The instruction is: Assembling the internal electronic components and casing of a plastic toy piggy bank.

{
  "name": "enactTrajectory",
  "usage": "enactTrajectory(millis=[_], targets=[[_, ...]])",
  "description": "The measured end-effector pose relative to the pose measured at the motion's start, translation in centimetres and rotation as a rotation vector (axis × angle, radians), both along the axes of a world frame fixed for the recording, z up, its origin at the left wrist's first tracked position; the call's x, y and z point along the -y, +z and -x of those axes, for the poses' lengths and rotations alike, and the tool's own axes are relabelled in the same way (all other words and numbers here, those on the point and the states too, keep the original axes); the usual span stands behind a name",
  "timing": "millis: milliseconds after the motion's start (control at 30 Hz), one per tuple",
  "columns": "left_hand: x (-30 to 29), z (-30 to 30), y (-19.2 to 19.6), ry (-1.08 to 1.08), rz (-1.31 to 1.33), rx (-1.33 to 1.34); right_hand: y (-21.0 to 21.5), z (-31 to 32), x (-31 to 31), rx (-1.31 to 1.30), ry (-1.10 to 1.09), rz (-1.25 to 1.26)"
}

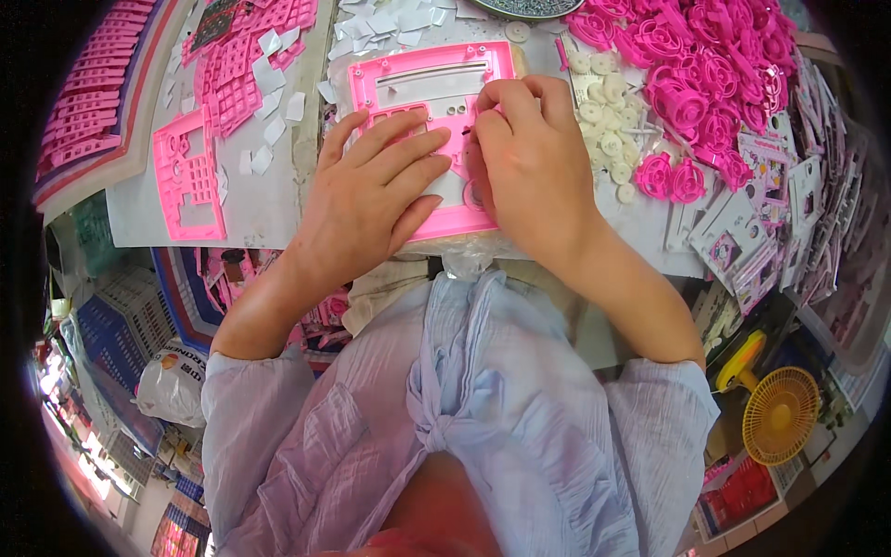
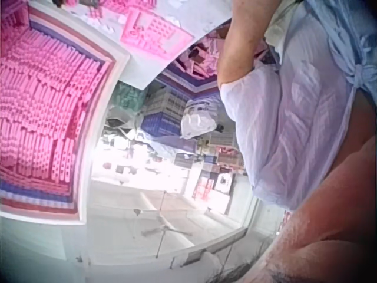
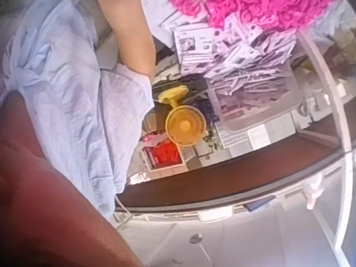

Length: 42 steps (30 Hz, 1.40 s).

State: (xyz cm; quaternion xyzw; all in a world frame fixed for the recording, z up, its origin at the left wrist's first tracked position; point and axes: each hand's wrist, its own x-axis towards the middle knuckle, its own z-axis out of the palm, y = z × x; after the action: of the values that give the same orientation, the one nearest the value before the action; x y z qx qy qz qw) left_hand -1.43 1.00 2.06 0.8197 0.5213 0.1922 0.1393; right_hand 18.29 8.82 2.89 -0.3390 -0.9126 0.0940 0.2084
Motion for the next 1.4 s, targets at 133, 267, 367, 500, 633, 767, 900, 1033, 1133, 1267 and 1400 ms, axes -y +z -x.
enactTrajectory(millis=[133,267,367,500,633,767,900,1033,1133,1267,1400], targets=[[0.0,0.2,-0.2,-0.004,0.001,0.012,0.3,0.4,0.5,0.059,-0.072,0.051],[-0.1,0.3,0.2,-0.023,0.024,0.035,0.2,-0.1,0.0,0.037,-0.096,0.198],[-0.6,0.6,0.8,-0.060,0.056,0.039,0.1,-0.7,-0.5,-0.008,-0.017,0.225],[-0.9,0.8,0.7,-0.086,0.041,0.046,0.3,-0.5,-0.3,-0.014,-0.033,0.161],[-0.9,0.8,0.5,-0.078,0.023,0.040,0.5,-0.8,0.3,0.013,-0.097,0.008],[-0.8,0.6,0.4,-0.074,0.018,0.020,0.2,-0.6,0.2,0.010,-0.023,-0.009],[-0.9,0.7,0.5,-0.071,0.008,0.034,0.4,-0.5,-0.4,0.003,0.018,0.061],[-0.6,0.7,-0.1,-0.053,-0.006,0.058,1.2,-0.3,0.5,0.091,-0.044,-0.007],[-0.5,0.7,-0.3,-0.044,-0.009,0.067,1.5,0.0,0.8,0.130,-0.038,0.042],[-0.6,0.6,-0.3,-0.049,-0.005,0.081,1.0,0.0,0.7,0.117,-0.053,0.055],[-0.8,0.2,-0.3,0.023,-0.060,0.220,0.8,-0.6,0.6,-0.056,-0.025,-0.062]])
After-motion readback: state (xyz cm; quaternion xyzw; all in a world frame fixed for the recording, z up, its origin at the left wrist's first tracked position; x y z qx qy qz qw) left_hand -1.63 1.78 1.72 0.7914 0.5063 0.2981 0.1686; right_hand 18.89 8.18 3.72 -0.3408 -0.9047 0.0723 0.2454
